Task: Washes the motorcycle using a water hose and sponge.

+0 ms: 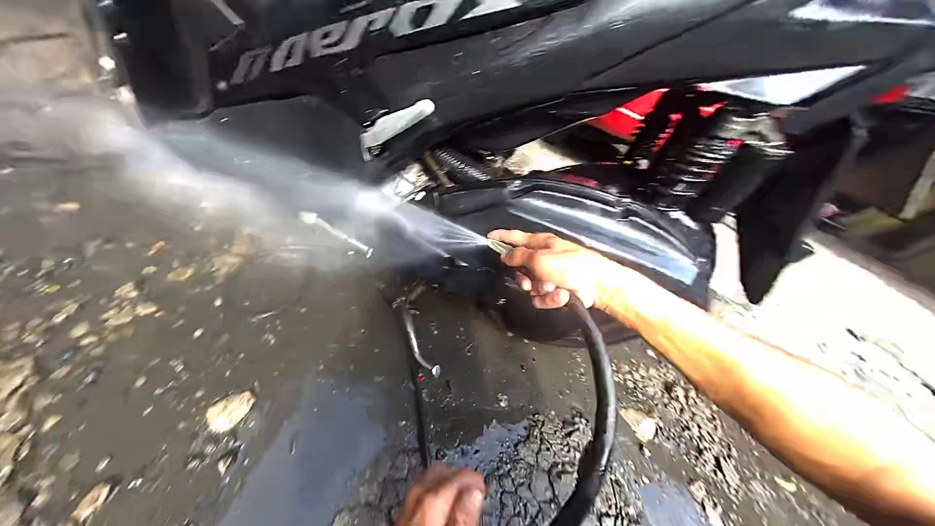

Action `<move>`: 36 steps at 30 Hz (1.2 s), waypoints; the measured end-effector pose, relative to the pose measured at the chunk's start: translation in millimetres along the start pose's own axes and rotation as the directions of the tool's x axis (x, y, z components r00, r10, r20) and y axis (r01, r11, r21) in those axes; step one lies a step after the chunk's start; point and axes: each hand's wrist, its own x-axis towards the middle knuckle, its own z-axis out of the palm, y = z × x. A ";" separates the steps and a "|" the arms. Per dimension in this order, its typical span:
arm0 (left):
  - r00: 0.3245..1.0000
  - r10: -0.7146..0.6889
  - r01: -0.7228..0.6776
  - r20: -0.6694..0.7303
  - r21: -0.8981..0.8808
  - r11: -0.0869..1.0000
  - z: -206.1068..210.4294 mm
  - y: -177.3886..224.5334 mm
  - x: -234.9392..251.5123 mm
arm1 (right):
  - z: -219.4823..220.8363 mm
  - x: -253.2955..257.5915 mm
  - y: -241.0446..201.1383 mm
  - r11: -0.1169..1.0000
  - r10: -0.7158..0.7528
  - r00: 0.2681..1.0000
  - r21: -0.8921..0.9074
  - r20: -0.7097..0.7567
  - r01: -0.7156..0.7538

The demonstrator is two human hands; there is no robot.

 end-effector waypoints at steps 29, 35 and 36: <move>0.999 -0.020 0.003 -0.043 -0.375 0.927 68.8 222.3 445.5 | -242.3 -158.7 72.9 0.973 -0.125 0.887 -0.229 -0.444 0.022; 0.943 -0.022 -0.149 -0.333 -0.479 0.865 116.6 240.3 481.2 | -304.4 -191.6 97.7 0.977 -0.112 0.824 -0.213 -0.555 -0.011; 0.947 -0.026 -0.132 -0.319 -0.466 0.875 114.6 237.3 487.6 | -315.7 -196.3 97.4 0.975 -0.105 0.810 -0.220 -0.577 -0.031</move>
